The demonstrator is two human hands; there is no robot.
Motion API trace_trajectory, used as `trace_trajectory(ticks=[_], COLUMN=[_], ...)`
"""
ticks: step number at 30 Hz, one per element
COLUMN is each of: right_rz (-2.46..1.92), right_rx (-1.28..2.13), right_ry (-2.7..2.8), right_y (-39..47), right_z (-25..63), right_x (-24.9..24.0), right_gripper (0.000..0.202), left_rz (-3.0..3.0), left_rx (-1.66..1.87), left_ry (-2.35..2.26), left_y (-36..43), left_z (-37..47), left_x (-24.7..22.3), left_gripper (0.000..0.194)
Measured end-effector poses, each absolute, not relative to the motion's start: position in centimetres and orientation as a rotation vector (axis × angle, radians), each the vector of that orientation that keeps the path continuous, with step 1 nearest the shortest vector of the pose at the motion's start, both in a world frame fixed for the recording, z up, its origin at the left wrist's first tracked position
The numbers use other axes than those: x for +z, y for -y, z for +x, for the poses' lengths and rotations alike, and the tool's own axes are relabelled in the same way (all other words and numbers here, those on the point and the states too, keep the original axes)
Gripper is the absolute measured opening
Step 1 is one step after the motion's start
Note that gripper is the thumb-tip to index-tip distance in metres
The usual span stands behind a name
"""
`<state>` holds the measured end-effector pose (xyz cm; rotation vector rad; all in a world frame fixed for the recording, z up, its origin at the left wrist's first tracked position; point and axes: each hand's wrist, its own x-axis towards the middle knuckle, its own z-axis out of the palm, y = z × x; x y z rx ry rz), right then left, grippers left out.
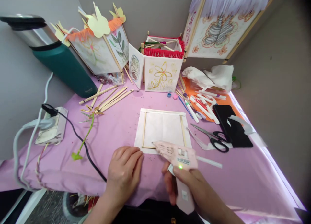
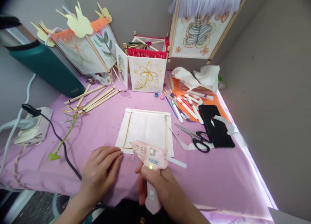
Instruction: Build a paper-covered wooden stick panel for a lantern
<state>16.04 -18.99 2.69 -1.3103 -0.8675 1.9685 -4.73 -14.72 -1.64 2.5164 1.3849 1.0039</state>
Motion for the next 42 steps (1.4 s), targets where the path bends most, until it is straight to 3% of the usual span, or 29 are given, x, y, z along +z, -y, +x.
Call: trace_trajectory(ticks=[42], right_rz=[-1.492], right_rx=[1.984], right_ry=[0.826], right_y=[17.1], right_z=[13.1], right_x=[2.6], right_gripper=[0.031], left_rz=[2.512], left_rx=[1.014], left_ry=[-1.427], left_y=[14.7], left_z=[-4.8], left_x=[-2.3], left_gripper=[0.02])
